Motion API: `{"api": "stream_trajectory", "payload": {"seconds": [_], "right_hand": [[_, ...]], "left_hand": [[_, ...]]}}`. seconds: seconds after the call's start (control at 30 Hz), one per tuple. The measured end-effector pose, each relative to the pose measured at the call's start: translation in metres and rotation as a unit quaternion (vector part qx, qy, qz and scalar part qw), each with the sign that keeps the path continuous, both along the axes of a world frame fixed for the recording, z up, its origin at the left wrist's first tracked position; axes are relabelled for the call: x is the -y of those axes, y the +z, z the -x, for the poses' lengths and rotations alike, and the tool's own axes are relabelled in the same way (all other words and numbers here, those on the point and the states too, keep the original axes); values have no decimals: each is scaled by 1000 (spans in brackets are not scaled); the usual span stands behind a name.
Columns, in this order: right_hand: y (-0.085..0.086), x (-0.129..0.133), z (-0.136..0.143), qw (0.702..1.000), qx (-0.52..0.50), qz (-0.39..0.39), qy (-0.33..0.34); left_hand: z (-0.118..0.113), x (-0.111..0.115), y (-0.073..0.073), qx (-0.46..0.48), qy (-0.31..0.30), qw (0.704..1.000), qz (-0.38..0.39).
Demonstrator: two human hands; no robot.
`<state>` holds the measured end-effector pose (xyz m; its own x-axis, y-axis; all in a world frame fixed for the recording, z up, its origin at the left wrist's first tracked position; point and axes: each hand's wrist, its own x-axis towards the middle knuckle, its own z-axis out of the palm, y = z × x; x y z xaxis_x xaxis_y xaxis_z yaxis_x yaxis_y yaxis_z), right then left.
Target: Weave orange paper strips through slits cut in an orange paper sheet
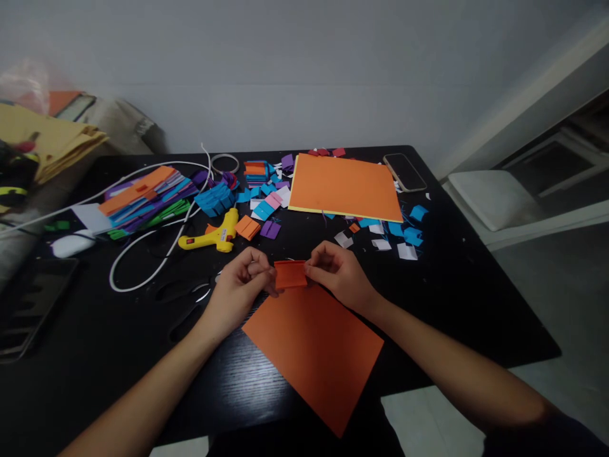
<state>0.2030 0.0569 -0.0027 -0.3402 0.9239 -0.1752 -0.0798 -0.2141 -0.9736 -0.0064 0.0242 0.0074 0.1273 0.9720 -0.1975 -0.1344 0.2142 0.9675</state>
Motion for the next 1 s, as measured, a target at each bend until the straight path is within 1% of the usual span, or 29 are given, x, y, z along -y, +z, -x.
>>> {"api": "stream_trajectory", "payload": {"seconds": [0.17,0.3,0.37,0.43,0.53,0.67,0.73,0.83,0.9,1.0], "right_hand": [[-4,7,1,996,19,-90,-24],[-4,9,-1,983,42,-178,-16],[-2,10,-2,978,64,-200,-12],[-1,10,-1,978,74,-197,-10],[0,10,0,983,69,-168,-10],[-6,3,-3,987,64,-142,-30],[-11,-4,-6,981,93,-159,-66],[-18,-15,-13,958,165,-196,-130],[-20,-20,-16,951,185,-203,-145],[-20,-23,-17,946,200,-207,-148]], "left_hand": [[0,0,0,-6,14,1000,8],[1,0,-1,-14,23,1000,7],[1,1,-2,-21,26,999,4],[2,1,-2,-27,25,999,0],[1,1,-3,-33,27,999,-9],[-1,2,-5,-27,42,999,-20],[-1,2,-5,-16,46,999,-22],[-1,2,-6,-10,50,998,-22],[-2,2,-6,-13,48,999,-23],[-2,2,-6,-14,44,999,-23]]}}
